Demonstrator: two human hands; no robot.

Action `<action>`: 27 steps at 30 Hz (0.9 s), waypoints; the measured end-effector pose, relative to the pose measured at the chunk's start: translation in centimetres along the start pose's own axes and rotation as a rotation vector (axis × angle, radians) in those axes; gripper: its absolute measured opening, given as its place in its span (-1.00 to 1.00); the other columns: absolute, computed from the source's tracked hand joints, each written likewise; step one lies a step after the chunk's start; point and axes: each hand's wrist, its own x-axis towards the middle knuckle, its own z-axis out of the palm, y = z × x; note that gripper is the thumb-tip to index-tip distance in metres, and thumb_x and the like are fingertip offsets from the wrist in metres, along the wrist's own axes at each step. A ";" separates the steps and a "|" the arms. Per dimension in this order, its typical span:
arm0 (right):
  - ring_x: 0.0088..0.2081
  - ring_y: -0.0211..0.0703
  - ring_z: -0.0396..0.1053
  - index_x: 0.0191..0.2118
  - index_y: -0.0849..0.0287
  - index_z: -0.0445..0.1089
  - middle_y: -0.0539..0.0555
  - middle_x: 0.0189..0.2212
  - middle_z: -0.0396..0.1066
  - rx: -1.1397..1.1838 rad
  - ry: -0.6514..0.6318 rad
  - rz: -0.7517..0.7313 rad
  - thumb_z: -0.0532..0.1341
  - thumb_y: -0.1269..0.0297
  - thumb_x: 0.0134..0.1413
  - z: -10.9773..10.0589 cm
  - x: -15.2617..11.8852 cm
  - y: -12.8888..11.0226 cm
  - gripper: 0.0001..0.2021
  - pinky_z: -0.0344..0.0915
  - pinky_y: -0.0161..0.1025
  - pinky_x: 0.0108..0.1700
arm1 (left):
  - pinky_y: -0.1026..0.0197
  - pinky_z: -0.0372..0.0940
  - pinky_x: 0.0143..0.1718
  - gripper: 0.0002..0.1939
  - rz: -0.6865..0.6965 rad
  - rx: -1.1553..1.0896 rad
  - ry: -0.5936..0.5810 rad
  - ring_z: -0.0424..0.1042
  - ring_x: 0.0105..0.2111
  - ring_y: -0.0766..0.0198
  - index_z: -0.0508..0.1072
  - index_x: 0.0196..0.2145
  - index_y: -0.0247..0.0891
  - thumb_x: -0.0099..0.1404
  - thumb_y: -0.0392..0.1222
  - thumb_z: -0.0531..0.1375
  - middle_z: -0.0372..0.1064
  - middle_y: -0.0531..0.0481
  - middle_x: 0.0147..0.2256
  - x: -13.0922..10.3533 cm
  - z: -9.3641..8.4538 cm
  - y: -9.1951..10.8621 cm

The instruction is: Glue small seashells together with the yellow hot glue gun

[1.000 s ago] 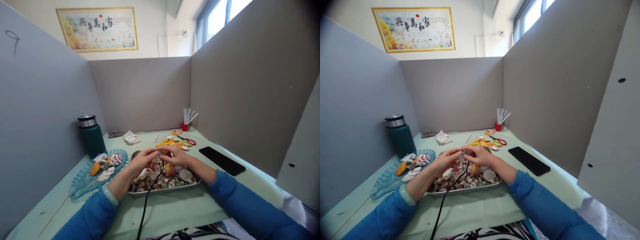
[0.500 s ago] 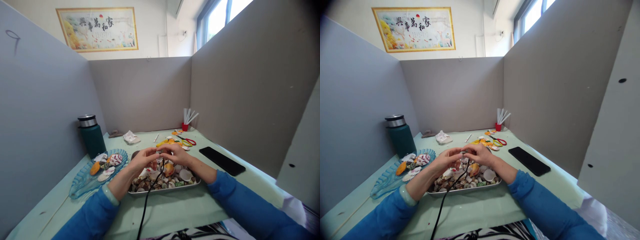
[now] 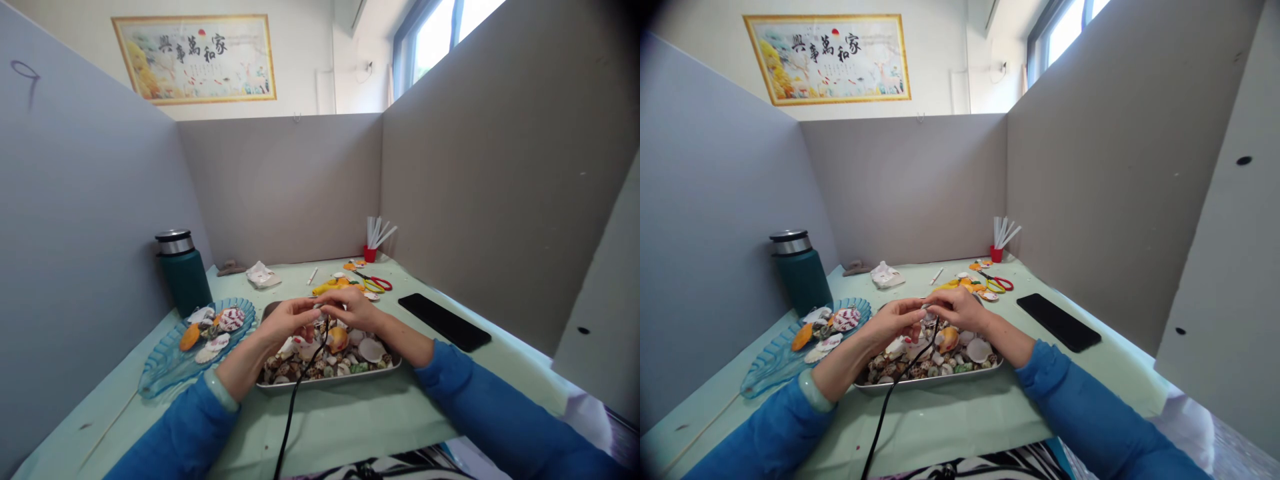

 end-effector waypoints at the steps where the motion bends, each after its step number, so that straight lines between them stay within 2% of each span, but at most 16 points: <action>1: -0.54 -0.32 0.26 -0.22 0.26 0.44 0.04 -0.54 0.42 -0.003 0.002 -0.001 0.13 0.25 0.14 0.0 0.0 0.0 -0.79 0.16 -0.39 -0.43 | 0.35 0.17 -0.59 -0.56 -0.001 0.002 -0.003 0.26 -0.63 0.47 0.41 -0.11 -0.32 0.08 -0.04 0.25 0.30 0.03 -0.45 0.0 0.0 0.0; 12: -0.56 -0.33 0.27 -0.20 0.27 0.43 0.02 -0.57 0.40 0.023 -0.014 0.013 0.13 0.28 0.14 0.0 0.0 0.1 -0.79 0.17 -0.40 -0.43 | 0.35 0.18 -0.58 -0.53 -0.013 -0.022 0.011 0.27 -0.63 0.45 0.41 -0.08 -0.34 0.06 -0.07 0.28 0.28 0.07 -0.52 0.2 -0.2 -0.2; 18: -0.57 -0.35 0.24 -0.19 0.26 0.42 0.00 -0.58 0.38 0.037 -0.009 0.038 0.11 0.25 0.16 0.2 -0.1 0.2 -0.78 0.16 -0.42 -0.46 | 0.37 0.13 -0.58 -0.45 -0.021 0.030 -0.004 0.28 -0.64 0.41 0.37 -0.02 -0.36 0.03 -0.09 0.30 0.30 0.07 -0.61 0.0 0.0 0.0; 27: -0.53 -0.34 0.26 -0.19 0.25 0.42 0.04 -0.52 0.41 0.025 -0.042 0.017 0.09 0.22 0.18 0.1 -0.1 0.0 -0.76 0.16 -0.41 -0.44 | 0.38 0.10 -0.62 -0.53 -0.034 0.038 0.018 0.26 -0.66 0.45 0.43 -0.13 -0.36 0.02 -0.07 0.29 0.30 0.07 -0.57 0.1 -0.1 -0.1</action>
